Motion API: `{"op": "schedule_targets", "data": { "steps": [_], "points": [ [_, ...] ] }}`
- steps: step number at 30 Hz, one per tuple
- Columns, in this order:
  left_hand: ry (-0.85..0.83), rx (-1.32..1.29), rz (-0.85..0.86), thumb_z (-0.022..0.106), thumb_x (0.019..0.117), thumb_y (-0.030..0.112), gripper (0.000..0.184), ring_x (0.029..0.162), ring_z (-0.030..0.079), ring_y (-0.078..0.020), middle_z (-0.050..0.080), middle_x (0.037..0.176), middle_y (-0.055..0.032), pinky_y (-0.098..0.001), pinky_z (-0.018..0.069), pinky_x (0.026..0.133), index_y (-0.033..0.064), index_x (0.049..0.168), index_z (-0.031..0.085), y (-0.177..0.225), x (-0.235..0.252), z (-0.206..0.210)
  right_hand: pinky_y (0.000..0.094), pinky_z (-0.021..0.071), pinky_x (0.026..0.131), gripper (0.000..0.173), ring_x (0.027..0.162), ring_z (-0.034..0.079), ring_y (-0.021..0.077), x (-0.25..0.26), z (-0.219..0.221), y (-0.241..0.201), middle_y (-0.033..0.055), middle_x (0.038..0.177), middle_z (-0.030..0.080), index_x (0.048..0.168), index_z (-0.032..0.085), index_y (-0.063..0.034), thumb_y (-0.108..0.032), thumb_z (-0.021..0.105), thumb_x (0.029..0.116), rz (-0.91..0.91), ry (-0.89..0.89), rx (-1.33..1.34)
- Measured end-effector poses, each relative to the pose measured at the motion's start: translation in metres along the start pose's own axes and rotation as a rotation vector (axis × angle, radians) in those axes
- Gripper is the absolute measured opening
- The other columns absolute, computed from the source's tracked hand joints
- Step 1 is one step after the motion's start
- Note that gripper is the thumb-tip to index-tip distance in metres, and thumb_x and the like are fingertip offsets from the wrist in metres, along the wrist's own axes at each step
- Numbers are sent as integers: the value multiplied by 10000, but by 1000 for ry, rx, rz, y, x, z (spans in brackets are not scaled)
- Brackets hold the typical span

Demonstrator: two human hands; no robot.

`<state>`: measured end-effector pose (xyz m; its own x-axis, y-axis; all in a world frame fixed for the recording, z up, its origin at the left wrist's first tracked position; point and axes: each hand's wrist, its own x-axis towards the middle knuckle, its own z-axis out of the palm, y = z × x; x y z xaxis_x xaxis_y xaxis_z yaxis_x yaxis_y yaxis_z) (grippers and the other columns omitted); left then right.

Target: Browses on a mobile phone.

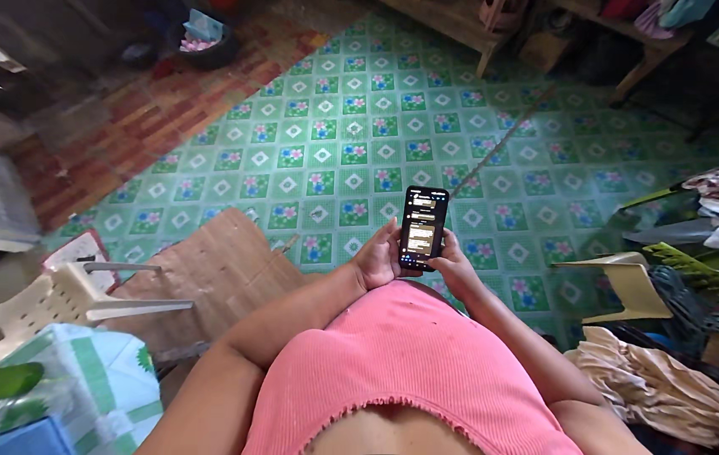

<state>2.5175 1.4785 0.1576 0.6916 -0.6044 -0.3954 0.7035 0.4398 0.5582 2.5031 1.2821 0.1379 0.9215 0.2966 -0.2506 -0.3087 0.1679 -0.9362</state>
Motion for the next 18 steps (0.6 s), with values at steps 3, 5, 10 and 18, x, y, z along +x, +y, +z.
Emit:
{"op": "schedule_targets", "data": {
  "steps": [3, 5, 10, 18],
  "points": [
    [-11, 7, 8, 97, 1040, 630, 706, 1176, 634, -356, 598, 1346, -198, -519, 551, 936, 164, 1451, 434, 0, 0, 0, 357, 591, 885, 690, 1009, 706, 168, 0, 0, -1, 121, 1170, 684, 1491, 312, -94, 68, 506, 849, -1, 11, -12],
    [-8, 7, 10, 108, 1042, 629, 701, 1178, 632, -354, 598, 1348, -198, -518, 550, 940, 167, 1456, 434, 0, 0, 1, 360, 589, 894, 659, 1011, 708, 167, 0, 1, -1, 117, 1157, 692, 1480, 324, -94, 67, 508, 868, -7, 18, -10],
    [-16, 14, 16, 106, 1046, 618, 693, 1168, 637, -349, 602, 1341, -193, -513, 553, 931, 163, 1444, 444, 1, 0, 2, 361, 590, 907, 632, 1007, 712, 169, 1, 1, 1, 120, 1147, 699, 1476, 330, -85, 92, 505, 896, -29, 28, -8],
    [-9, 10, 14, 91, 1050, 612, 694, 1159, 641, -357, 605, 1328, -204, -516, 557, 926, 150, 1433, 438, 0, 0, 3, 372, 593, 886, 676, 1010, 707, 177, 1, 2, 1, 123, 1171, 682, 1468, 326, -93, 98, 488, 840, -3, 33, 27]
  ]
}}
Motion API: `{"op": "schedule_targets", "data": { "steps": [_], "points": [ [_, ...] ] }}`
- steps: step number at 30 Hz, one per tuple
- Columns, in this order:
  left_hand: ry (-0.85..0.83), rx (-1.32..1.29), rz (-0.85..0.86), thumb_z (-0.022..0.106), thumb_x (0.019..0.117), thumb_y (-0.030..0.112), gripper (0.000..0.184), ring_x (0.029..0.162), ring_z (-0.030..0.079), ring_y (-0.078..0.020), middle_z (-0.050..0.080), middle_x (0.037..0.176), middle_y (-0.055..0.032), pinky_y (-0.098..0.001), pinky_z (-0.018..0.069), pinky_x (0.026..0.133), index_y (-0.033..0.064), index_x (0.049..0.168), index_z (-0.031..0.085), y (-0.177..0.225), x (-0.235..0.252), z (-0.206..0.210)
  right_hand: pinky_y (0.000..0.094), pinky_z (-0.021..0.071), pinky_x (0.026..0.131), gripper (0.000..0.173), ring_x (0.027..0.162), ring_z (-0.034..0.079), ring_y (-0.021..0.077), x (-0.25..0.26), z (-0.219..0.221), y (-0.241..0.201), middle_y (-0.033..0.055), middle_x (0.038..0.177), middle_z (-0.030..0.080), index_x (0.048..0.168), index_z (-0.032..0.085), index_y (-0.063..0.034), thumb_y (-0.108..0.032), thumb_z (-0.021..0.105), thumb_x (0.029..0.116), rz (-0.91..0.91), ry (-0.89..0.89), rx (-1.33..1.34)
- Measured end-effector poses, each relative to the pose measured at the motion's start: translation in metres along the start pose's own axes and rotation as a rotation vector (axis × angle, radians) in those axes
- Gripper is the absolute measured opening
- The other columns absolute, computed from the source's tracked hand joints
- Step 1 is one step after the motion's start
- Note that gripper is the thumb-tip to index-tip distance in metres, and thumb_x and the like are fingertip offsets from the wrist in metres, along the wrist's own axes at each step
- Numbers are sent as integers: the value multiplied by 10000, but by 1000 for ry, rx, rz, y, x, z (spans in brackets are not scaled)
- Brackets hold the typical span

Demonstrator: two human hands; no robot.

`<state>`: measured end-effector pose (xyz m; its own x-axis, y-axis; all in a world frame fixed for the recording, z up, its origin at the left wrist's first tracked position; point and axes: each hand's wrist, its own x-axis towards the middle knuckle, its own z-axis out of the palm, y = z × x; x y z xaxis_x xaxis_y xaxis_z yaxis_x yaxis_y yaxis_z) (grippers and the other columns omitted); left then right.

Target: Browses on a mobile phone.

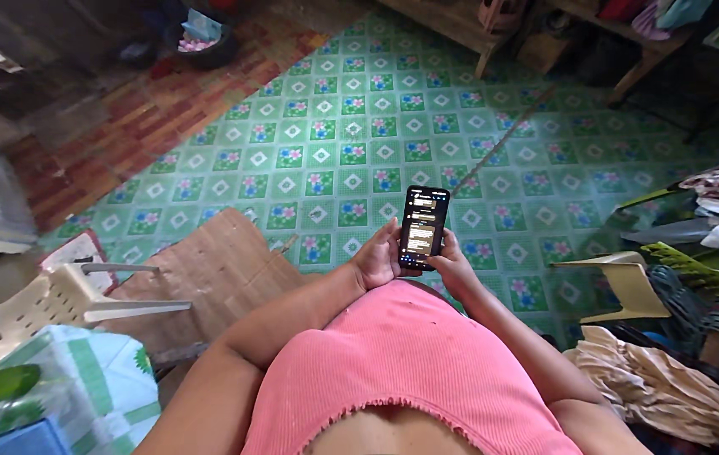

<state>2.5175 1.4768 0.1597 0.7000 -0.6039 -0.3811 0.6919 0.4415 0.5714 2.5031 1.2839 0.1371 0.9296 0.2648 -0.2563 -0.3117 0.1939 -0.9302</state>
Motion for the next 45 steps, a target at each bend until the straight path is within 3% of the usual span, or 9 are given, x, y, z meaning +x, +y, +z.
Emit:
{"op": "schedule_targets", "data": {
  "steps": [6, 20, 27, 33, 45],
  "points": [
    [-2, -2, -1, 90, 1045, 625, 706, 1179, 632, -363, 597, 1346, -203, -526, 552, 934, 163, 1441, 447, -1, -1, 1, 376, 595, 874, 738, 1029, 699, 181, 0, -4, 4, 124, 1202, 668, 1463, 321, -80, 121, 466, 768, 8, -36, 37],
    [3, -4, -9, 117, 1043, 629, 698, 1213, 614, -366, 567, 1392, -201, -533, 539, 969, 171, 1505, 370, -3, -5, 1, 391, 584, 905, 711, 1081, 679, 187, -5, -5, 6, 118, 1240, 655, 1438, 363, -66, 141, 436, 762, -6, -68, 70],
    [-22, -17, 1, 149, 1042, 633, 694, 1223, 608, -386, 565, 1394, -217, -552, 526, 996, 162, 1487, 400, -8, -6, -3, 474, 616, 896, 882, 1111, 689, 273, -11, -1, 10, 147, 1304, 622, 1493, 244, -117, 186, 507, 707, 10, -130, 142],
    [-49, -1, 9, 132, 1038, 636, 705, 1209, 616, -388, 572, 1380, -224, -544, 537, 976, 155, 1470, 412, -9, -7, -5, 469, 610, 920, 960, 1127, 685, 264, -12, -1, 11, 137, 1324, 616, 1523, 208, -133, 226, 507, 684, 15, -147, 138],
    [-35, -21, 25, 141, 1041, 649, 721, 1160, 642, -377, 603, 1334, -218, -536, 558, 936, 137, 1438, 456, -5, -6, -2, 477, 612, 925, 960, 1127, 686, 295, -9, 0, 9, 169, 1323, 615, 1538, 183, -116, 221, 566, 725, 7, -131, 104]
  ]
}}
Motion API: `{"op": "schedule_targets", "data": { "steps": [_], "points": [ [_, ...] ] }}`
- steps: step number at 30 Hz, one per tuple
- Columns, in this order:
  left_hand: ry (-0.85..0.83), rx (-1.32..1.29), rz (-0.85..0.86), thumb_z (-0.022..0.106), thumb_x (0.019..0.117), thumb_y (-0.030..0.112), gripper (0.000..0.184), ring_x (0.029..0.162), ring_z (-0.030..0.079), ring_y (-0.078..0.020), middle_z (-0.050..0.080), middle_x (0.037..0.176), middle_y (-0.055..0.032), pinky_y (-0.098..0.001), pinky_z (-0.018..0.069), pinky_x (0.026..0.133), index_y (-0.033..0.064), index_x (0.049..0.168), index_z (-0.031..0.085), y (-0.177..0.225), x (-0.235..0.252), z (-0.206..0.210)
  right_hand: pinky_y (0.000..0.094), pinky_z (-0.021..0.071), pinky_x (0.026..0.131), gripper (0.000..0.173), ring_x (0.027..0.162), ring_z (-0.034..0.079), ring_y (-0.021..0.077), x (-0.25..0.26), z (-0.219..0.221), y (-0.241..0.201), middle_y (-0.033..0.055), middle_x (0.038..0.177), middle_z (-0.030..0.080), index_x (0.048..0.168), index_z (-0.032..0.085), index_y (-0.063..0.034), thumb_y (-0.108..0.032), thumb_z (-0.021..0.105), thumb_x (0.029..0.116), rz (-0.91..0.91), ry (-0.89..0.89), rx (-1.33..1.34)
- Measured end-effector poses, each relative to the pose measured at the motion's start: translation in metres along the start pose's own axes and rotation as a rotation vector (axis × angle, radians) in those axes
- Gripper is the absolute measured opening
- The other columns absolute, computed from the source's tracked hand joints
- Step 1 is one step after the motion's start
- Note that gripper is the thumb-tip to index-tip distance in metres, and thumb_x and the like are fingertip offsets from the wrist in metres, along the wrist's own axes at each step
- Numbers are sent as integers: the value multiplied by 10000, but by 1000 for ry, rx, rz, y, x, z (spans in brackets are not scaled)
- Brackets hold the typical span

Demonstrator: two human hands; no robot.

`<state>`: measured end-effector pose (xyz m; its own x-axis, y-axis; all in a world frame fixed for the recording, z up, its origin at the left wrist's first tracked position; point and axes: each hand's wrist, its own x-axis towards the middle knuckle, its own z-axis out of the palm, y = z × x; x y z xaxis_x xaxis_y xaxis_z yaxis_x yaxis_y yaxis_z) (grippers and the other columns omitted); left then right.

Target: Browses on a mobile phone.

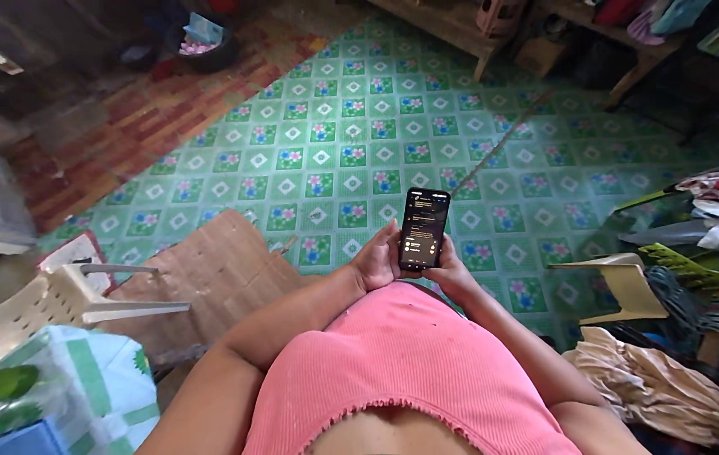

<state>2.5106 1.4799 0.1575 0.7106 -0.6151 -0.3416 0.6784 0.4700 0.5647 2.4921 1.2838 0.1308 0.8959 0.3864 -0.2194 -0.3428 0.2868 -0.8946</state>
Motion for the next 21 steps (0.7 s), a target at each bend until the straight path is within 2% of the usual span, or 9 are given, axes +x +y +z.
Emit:
{"op": "schedule_targets", "data": {
  "steps": [7, 13, 21],
  "points": [
    [-5, -8, -5, 161, 1040, 648, 712, 1177, 633, -377, 593, 1350, -218, -538, 547, 954, 145, 1464, 432, 3, 2, -1, 508, 620, 906, 908, 1113, 692, 329, 3, 4, -4, 193, 1329, 606, 1535, 187, -105, 240, 548, 777, 9, 15, 16],
    [3, -10, -9, 135, 1033, 665, 737, 1195, 624, -379, 587, 1362, -215, -549, 539, 969, 148, 1471, 427, 4, 4, -3, 515, 619, 892, 940, 1120, 686, 326, 5, 1, -3, 182, 1337, 598, 1529, 177, -116, 228, 492, 712, 13, 1, 74],
    [2, -15, -15, 101, 1041, 641, 730, 1222, 608, -396, 567, 1390, -230, -559, 526, 994, 144, 1480, 406, 2, 5, -3, 501, 611, 893, 884, 1110, 688, 320, 7, -3, -1, 185, 1311, 617, 1481, 237, -96, 222, 465, 688, 19, -5, 76]
  ]
}}
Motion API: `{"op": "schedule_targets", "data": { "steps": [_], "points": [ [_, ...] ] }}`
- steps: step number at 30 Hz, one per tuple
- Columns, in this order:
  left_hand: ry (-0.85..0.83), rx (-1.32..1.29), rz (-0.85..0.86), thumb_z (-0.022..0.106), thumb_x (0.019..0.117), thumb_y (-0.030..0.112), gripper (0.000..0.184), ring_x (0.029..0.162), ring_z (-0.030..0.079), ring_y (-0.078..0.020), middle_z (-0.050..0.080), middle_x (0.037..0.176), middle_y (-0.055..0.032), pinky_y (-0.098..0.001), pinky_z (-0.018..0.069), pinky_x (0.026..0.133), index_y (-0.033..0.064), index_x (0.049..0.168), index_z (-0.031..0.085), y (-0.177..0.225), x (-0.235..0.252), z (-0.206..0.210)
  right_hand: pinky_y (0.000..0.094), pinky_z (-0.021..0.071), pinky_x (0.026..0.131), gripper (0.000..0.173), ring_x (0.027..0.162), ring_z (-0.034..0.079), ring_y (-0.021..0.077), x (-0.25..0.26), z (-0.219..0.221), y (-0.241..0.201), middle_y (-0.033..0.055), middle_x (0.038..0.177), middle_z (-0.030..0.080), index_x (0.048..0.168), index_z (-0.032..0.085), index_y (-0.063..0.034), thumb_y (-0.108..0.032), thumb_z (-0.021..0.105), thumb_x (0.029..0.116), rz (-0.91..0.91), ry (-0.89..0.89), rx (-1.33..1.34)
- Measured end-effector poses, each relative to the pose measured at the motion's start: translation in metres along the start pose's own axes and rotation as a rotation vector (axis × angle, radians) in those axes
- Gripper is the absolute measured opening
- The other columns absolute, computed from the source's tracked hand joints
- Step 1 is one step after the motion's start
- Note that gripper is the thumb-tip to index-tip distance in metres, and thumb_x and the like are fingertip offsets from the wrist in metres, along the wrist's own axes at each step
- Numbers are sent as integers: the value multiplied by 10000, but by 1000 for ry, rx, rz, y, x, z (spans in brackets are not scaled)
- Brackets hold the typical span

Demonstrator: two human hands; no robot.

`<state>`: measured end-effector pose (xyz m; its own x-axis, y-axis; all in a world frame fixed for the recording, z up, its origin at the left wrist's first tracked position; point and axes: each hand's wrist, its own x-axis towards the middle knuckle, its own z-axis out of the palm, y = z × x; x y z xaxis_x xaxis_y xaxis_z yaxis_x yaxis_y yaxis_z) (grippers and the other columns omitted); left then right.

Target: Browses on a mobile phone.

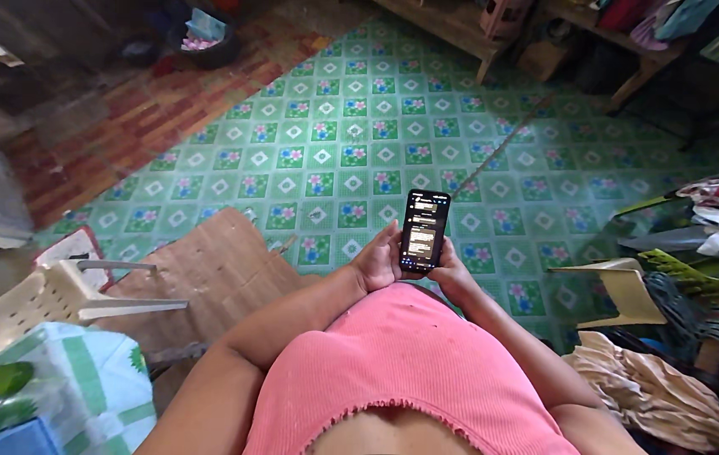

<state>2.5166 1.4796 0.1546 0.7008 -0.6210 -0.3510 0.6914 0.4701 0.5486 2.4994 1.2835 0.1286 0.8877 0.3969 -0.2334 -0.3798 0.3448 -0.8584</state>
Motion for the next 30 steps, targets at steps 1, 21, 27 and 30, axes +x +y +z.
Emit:
{"op": "schedule_targets", "data": {
  "steps": [1, 21, 27, 30],
  "points": [
    [6, 1, 0, 106, 1040, 644, 731, 1216, 612, -397, 572, 1383, -231, -561, 529, 989, 142, 1478, 407, 0, 0, 0, 506, 613, 887, 882, 1106, 689, 323, 0, -1, 0, 187, 1308, 618, 1480, 235, -95, 220, 461, 687, -3, -3, 3],
    [23, 9, -6, 108, 1034, 655, 735, 1216, 615, -388, 576, 1382, -215, -559, 527, 992, 153, 1482, 405, -6, -4, 4, 494, 616, 887, 824, 1094, 696, 300, -8, -2, 4, 167, 1286, 631, 1444, 258, -79, 207, 446, 694, -19, -24, 34],
    [26, -9, -4, 100, 1044, 630, 716, 1220, 612, -388, 565, 1393, -222, -551, 528, 994, 148, 1489, 385, -8, -7, 2, 499, 617, 881, 828, 1097, 694, 299, -8, -1, 7, 166, 1295, 624, 1455, 255, -87, 183, 458, 699, -18, -35, 23],
    [37, -14, -6, 103, 1043, 635, 715, 1213, 615, -391, 572, 1382, -224, -554, 533, 984, 153, 1492, 380, -8, -9, 4, 511, 613, 885, 835, 1099, 692, 310, -8, 0, 8, 174, 1301, 618, 1464, 243, -87, 178, 462, 703, -18, -44, 43]
  ]
}}
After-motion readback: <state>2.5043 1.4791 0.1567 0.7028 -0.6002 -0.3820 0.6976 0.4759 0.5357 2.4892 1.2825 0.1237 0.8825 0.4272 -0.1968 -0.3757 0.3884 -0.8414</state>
